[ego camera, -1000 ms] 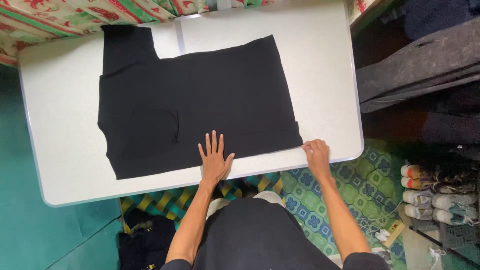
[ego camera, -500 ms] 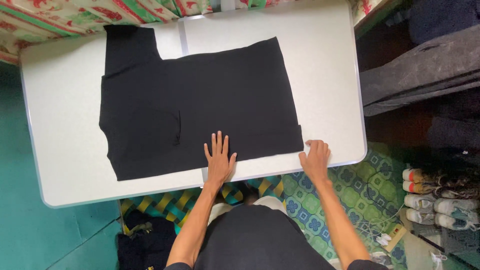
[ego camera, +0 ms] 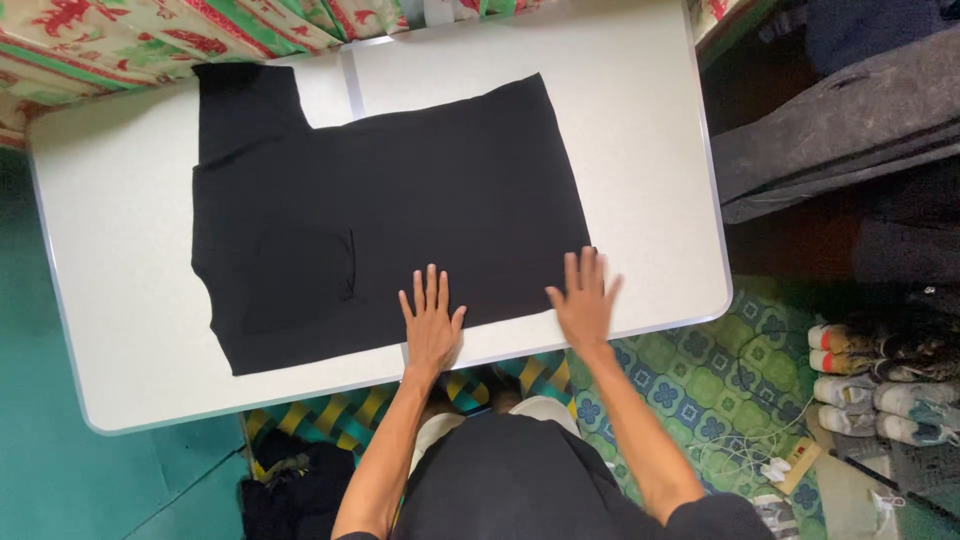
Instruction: The person lays a black garment flat on a white table and repeatedly smooths and folds it by hand. The garment is adjusted and pressed flat multiple times, with the person using both hands to align edges and crease folds.
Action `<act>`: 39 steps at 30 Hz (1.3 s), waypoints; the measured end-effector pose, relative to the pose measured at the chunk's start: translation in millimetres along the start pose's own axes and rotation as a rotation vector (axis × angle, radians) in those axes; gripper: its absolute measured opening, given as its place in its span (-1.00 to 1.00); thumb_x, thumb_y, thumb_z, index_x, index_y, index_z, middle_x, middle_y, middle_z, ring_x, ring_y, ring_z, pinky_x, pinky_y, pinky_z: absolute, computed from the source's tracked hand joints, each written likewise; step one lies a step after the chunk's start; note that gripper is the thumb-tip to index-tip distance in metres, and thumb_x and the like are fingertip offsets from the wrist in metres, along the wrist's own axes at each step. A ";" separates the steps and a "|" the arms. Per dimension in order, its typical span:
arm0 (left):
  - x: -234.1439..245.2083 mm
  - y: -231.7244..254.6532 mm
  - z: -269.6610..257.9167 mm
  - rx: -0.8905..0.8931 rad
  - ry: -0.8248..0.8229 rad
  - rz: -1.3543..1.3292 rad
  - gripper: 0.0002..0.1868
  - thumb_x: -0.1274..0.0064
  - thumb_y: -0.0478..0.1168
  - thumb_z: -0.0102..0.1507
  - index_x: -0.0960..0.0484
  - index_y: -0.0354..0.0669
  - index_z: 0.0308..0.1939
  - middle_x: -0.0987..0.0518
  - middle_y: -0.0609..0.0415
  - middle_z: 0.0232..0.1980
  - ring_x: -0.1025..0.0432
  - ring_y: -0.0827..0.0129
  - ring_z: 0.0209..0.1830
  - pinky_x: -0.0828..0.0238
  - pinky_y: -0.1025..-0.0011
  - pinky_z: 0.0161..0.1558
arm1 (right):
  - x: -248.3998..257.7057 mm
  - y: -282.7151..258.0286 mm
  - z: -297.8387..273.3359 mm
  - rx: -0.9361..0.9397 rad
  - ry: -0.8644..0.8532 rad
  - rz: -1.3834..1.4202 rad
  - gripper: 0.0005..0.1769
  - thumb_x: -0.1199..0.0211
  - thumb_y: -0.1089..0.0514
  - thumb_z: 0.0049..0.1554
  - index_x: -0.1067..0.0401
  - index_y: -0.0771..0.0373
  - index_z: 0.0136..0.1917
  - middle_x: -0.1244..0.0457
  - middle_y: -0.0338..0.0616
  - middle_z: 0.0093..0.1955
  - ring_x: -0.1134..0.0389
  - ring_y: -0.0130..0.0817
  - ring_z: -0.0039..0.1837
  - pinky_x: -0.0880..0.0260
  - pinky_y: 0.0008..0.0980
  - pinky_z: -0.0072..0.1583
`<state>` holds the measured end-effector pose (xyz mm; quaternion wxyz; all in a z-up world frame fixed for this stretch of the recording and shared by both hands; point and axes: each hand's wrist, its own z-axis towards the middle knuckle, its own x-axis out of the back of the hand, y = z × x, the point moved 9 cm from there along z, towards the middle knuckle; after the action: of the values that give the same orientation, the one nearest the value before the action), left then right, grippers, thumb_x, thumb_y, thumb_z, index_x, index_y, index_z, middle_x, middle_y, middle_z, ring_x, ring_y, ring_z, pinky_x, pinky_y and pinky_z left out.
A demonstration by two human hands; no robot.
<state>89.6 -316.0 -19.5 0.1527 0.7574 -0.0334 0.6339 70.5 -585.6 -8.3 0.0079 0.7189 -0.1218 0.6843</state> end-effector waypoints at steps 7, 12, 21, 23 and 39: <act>-1.2 32.4 11.8 -0.047 0.076 -0.068 -0.32 0.31 0.01 0.42 -0.04 -0.09 0.60 0.12 -0.06 0.69 0.26 0.06 0.68 0.43 -0.15 0.51 | -0.2 -42.5 5.4 0.101 0.157 0.106 -0.19 -0.09 -0.12 0.28 0.01 0.30 0.64 0.19 0.17 0.71 0.26 0.17 0.69 0.32 0.45 0.48; -6.4 48.0 15.6 -0.088 0.000 -0.060 -0.26 0.33 0.17 0.39 -0.01 0.05 0.61 0.12 0.09 0.70 0.28 0.13 0.69 0.42 -0.11 0.53 | -35.2 -76.7 7.1 0.255 -0.042 0.050 -0.15 0.01 -0.37 0.23 -0.02 0.01 0.65 0.23 -0.01 0.73 0.29 0.04 0.71 0.38 0.40 0.52; 5.8 -46.9 -16.3 0.052 0.049 -0.021 -0.32 0.40 0.09 0.45 0.01 -0.08 0.61 0.20 -0.07 0.70 0.31 -0.01 0.68 0.42 -0.18 0.51 | -2.5 103.7 -25.3 -0.063 -0.044 0.092 -0.23 0.23 -0.42 0.32 -0.04 -0.04 0.63 0.23 -0.21 0.75 0.34 -0.18 0.74 0.46 0.19 0.59; 11.6 -40.7 -17.7 0.013 0.070 -0.028 -0.34 0.41 0.09 0.46 -0.04 -0.04 0.60 0.14 -0.04 0.70 0.27 0.02 0.68 0.38 -0.17 0.51 | 20.4 88.8 -31.9 0.123 0.099 0.034 -0.44 -0.04 -0.24 0.26 -0.23 -0.06 0.45 -0.01 -0.30 0.50 0.06 -0.29 0.60 0.14 -0.02 0.54; 0.5 -44.3 -25.3 0.021 0.057 -0.011 -0.29 0.39 0.23 0.43 -0.01 0.12 0.61 0.17 0.03 0.71 0.31 0.08 0.69 0.42 -0.19 0.51 | 62.6 46.0 -22.0 0.501 0.333 0.066 -0.89 -0.27 0.20 0.23 -0.53 0.12 0.05 -0.30 -0.29 -0.12 -0.37 -0.33 -0.03 -0.31 -0.29 0.10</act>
<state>76.5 -266.9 -23.6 0.1492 0.7406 -0.0184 0.6549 42.4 -636.7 47.6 -0.1723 0.5720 0.0304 0.8014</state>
